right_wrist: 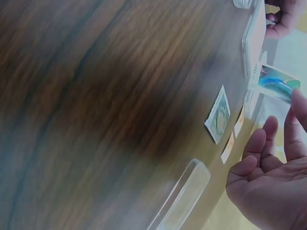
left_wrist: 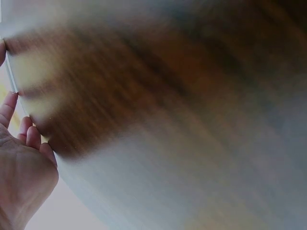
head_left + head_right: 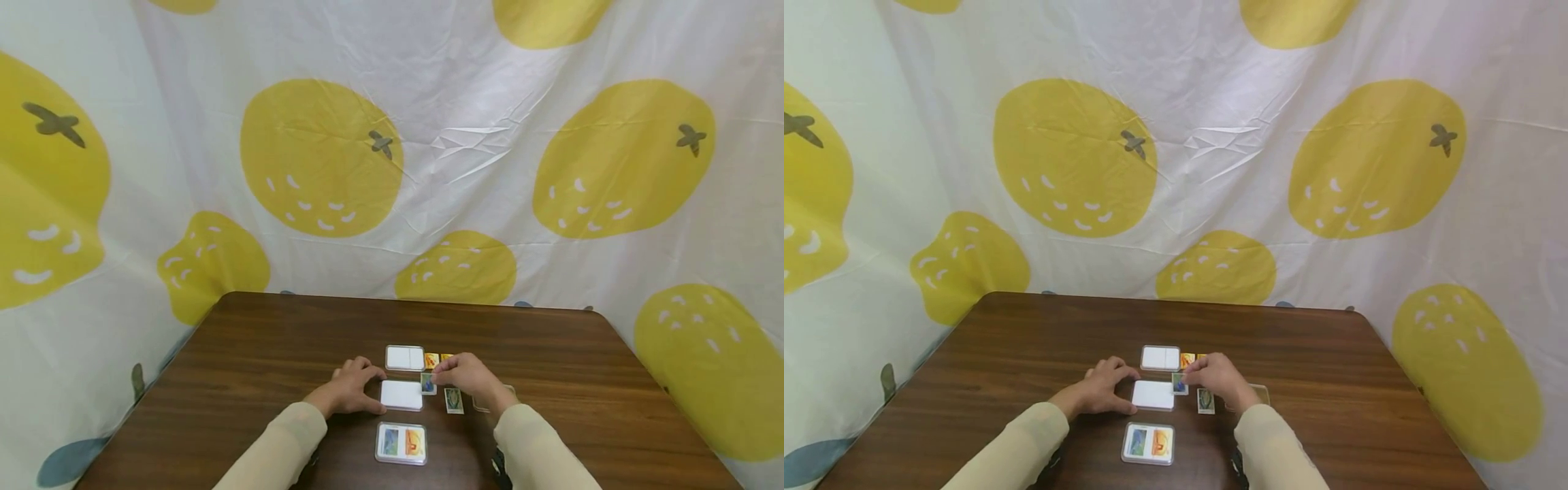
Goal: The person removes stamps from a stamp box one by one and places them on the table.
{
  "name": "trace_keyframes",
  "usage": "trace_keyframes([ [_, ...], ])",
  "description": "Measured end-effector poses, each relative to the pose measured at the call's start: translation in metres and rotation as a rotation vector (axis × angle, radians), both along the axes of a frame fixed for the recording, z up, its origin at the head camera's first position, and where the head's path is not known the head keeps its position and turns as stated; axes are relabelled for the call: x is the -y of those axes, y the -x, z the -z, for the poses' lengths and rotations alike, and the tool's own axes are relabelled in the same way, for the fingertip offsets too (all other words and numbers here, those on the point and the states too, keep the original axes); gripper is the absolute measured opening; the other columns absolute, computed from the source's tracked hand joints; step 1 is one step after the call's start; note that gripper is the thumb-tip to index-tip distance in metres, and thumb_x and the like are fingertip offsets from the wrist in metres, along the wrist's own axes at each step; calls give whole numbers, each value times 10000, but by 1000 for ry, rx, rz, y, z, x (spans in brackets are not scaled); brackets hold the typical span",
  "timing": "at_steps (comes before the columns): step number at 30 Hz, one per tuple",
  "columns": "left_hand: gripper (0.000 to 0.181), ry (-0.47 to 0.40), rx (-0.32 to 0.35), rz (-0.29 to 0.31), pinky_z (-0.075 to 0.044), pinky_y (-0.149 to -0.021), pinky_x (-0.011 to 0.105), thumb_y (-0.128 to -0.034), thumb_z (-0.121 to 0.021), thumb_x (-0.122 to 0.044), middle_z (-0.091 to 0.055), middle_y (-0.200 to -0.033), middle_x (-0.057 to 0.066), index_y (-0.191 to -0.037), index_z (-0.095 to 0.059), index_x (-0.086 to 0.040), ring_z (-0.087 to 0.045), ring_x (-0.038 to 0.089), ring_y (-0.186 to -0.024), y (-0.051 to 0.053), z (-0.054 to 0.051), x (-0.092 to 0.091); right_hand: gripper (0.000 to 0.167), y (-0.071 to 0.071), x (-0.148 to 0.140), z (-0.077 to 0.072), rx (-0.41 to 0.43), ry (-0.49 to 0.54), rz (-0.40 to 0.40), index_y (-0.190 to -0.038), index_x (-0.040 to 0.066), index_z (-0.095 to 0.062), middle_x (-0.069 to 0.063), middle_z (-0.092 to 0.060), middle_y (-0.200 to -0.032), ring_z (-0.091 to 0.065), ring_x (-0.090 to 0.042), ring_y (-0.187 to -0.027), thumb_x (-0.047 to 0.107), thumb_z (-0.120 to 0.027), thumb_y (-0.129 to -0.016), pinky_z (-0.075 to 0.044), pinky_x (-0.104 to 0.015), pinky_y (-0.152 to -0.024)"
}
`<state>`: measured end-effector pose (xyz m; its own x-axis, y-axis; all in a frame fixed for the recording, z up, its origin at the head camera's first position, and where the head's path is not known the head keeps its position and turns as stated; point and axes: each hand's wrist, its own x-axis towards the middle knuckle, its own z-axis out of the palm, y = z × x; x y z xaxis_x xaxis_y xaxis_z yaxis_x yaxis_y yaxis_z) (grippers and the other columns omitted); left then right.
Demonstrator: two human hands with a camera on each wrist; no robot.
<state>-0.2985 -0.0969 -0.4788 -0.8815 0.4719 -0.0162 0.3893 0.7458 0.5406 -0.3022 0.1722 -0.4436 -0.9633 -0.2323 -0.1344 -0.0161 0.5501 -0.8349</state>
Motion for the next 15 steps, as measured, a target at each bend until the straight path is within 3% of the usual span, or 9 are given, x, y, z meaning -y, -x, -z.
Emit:
trace_keyframes([
  [9,526,0,-13,1,-305,-963,541,-769,-837,-361,-452,-1262,111,-1204,-625,-154,-407,341,-1176,-1,0,-1,111,-3,-5,3,25,-87,27,-871,35,-724,-32,-649,-892,-568,-218,-880,138,-764,-853,-448,-471,-873],
  [15,531,-1,-17,5,-306,-962,544,-768,-837,-365,-454,-1256,109,-1207,-626,-151,-411,340,-1177,-1,0,-2,114,-2,-3,9,-20,-124,75,-850,32,-720,-31,-643,-848,-564,-212,-820,132,-776,-839,-472,-431,-789],
])
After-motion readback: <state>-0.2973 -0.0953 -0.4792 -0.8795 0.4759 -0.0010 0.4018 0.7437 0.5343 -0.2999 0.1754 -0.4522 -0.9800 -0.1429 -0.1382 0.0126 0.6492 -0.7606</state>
